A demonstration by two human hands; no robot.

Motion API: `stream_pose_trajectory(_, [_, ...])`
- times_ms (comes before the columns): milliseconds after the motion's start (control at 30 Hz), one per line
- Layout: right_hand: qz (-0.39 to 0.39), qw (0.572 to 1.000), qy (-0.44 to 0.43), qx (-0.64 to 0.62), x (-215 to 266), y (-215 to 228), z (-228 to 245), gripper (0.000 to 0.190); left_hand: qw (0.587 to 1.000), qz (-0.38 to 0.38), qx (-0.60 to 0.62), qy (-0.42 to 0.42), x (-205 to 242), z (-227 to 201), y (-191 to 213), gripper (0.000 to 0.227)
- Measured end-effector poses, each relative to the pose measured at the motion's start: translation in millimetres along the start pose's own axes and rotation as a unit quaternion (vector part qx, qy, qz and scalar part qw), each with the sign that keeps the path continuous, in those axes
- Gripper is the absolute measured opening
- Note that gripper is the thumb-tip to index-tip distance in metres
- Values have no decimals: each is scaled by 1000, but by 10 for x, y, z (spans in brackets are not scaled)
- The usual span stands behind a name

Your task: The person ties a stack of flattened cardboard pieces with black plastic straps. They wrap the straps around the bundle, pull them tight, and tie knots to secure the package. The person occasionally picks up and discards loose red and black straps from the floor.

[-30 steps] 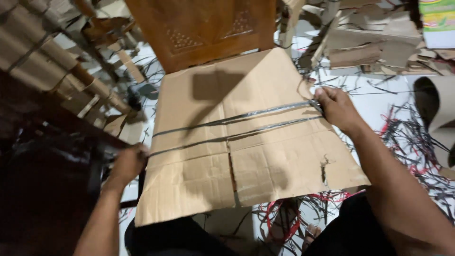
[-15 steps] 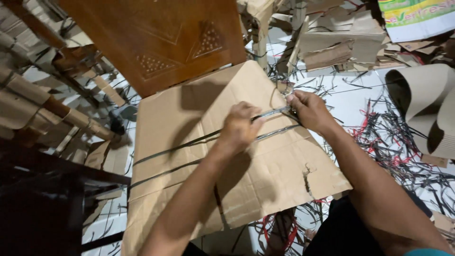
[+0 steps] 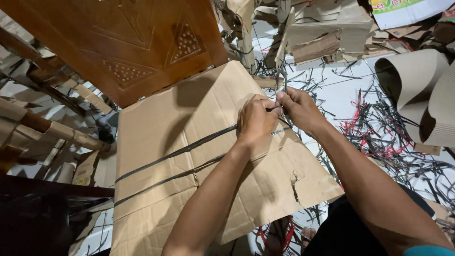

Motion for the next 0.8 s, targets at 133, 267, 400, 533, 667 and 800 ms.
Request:
stream_pose_trajectory(133, [6,999,3,-52,-96,32,-161,26,999,19,51,3,194,-190,241,19])
stream_pose_trajectory(267, [18,985,-26,-170,128,-17,144,12,990,28,135,22,189,-62,240,23])
stream_pose_trajectory(400, [37,990,-59,-124,289,1,244,22,988,23,151,33,186,-37,270,25])
stream_pose_trajectory(533, [55,998,-29,-22,305,49,268,21,982,-13,187,7,244,-113,390,21])
stream_pose_trajectory(667, [66,992,29,104,275,12,283,17,982,-36,185,34,373,-131,506,22])
stream_pose_trajectory(800, [66,965,74,243,216,-49,406,24,985,-38,120,118,394,90,551,27])
Point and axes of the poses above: each hand's wrist, its own x-axis away from the middle knuckle, its own y-axis out of the back of the hand, z = x × y, the point moved 10 cm from there along -x, towards the middle knuckle
